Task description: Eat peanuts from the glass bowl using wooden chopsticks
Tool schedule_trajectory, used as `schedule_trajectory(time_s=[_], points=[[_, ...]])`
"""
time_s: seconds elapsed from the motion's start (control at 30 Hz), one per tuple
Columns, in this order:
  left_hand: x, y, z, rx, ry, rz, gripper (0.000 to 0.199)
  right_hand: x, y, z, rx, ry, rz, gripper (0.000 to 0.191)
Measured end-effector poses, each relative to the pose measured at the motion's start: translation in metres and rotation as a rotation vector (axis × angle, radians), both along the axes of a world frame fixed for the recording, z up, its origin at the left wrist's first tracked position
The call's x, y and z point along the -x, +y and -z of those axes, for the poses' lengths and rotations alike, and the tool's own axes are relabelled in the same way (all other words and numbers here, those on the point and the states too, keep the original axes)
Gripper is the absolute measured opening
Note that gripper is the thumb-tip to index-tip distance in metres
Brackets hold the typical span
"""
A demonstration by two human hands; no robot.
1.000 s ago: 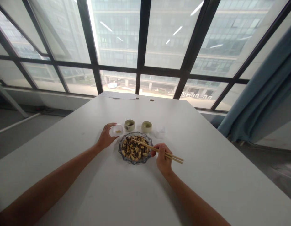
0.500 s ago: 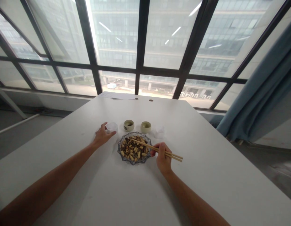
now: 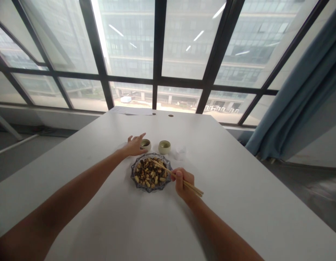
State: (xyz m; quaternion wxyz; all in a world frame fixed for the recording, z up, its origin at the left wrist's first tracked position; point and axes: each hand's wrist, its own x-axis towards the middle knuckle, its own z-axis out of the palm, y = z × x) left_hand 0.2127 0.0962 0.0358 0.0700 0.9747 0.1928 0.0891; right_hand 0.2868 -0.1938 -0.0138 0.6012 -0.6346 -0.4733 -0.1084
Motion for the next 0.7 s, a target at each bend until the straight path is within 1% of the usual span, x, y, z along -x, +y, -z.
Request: schedule_trajectory(time_s=[0.1,0.2,0.27,0.33,0.43,0.53,0.6,0.7], points=[[-0.011,0.006,-0.003,0.023,0.083,0.040,0.091,-0.001,-0.001,0.002,0.025,-0.073,-0.013,0.042],[-0.011,0.009,-0.004,-0.013,0.018,0.123,0.087,-0.003,0.000,-0.002,-0.007,-0.112,-0.001,0.040],[-0.009,0.009,-0.003,-0.057,-0.030,0.187,0.085,-0.004,0.001,-0.009,-0.040,-0.157,0.009,0.039],[-0.005,0.009,-0.002,-0.090,-0.052,0.223,0.082,-0.005,0.004,-0.017,-0.056,-0.209,-0.002,0.039],[-0.001,0.008,0.000,-0.094,-0.068,0.236,0.082,-0.005,0.015,-0.031,-0.035,-0.251,-0.045,0.042],[0.001,0.006,0.002,-0.088,-0.088,0.238,0.083,-0.007,0.030,-0.042,0.023,-0.222,-0.056,0.048],[0.001,0.005,0.003,-0.100,-0.091,0.237,0.081,-0.010,0.039,-0.047,0.056,-0.184,-0.035,0.050],[-0.002,0.005,0.002,-0.112,-0.059,0.194,0.075,-0.019,0.044,-0.049,0.039,-0.122,0.036,0.051]])
